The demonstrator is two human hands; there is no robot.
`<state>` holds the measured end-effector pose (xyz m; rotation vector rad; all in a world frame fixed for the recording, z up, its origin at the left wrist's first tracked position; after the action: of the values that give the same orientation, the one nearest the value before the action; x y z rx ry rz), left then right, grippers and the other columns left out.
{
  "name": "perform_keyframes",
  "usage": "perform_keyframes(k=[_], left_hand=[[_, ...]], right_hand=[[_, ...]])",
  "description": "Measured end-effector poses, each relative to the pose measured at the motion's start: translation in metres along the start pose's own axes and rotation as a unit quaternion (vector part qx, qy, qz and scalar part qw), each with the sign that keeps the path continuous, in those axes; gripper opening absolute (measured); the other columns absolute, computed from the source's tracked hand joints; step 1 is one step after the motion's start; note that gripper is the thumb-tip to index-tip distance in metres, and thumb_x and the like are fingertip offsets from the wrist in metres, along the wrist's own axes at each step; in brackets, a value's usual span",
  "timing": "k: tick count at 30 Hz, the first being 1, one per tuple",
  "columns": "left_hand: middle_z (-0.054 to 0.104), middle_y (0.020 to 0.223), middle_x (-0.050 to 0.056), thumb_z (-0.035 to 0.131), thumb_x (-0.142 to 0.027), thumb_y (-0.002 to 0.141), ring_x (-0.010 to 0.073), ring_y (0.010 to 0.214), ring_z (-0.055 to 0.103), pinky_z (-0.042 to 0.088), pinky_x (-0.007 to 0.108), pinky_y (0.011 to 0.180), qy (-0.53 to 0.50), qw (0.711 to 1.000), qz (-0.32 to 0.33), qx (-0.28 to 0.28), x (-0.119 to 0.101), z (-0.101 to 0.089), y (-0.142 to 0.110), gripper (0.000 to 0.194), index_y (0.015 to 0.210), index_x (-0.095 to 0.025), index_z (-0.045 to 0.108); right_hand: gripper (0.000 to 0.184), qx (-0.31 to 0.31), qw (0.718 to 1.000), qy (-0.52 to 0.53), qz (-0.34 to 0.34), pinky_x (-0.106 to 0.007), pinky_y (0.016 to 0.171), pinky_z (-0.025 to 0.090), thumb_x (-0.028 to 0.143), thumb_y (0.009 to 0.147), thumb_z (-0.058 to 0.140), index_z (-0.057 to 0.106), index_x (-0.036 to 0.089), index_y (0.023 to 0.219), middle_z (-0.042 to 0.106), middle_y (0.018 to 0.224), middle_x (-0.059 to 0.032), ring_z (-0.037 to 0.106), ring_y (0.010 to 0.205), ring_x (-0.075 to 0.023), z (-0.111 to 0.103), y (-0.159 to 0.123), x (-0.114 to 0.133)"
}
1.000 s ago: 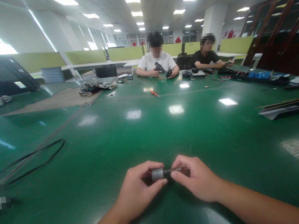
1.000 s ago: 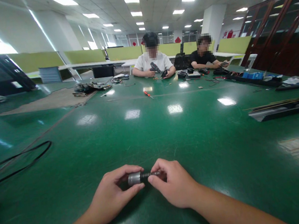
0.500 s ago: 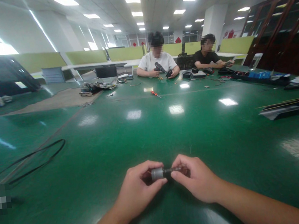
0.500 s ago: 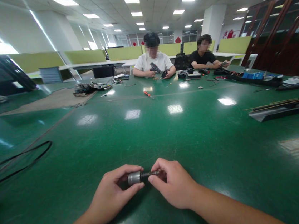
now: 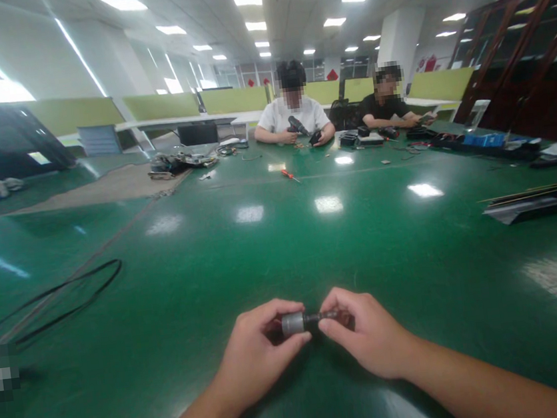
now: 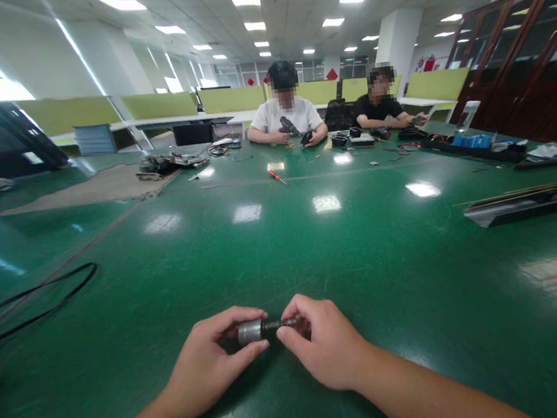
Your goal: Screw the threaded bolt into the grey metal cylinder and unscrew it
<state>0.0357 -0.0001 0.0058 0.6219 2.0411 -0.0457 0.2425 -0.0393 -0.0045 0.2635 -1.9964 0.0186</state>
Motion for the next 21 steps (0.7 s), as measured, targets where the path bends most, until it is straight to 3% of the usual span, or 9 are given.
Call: perform_keyframes(k=[21], left_hand=[[0.076, 0.091, 0.002, 0.076, -0.026, 0.076, 0.0187, 0.082, 0.072, 0.055, 0.026, 0.075, 0.02, 1.0, -0.004, 0.001, 0.0023, -0.0019, -0.0017, 0.023, 0.098, -0.022, 0.073]], right_hand=[[0.005, 0.0, 1.0, 0.017, 0.003, -0.022, 0.058, 0.038, 0.022, 0.088, 0.062, 0.061, 0.018, 0.086, 0.059, 0.068, 0.0038, 0.054, 0.061, -0.0112, -0.0001, 0.0006, 0.0004]])
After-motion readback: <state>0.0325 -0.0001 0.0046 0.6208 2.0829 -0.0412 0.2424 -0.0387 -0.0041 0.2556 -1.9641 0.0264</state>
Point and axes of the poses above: each hand's wrist, its own y-axis towards the middle knuckle, its own z-axis out of the palm, x = y × z, the point moved 1 cm from there along y, towards the middle knuckle
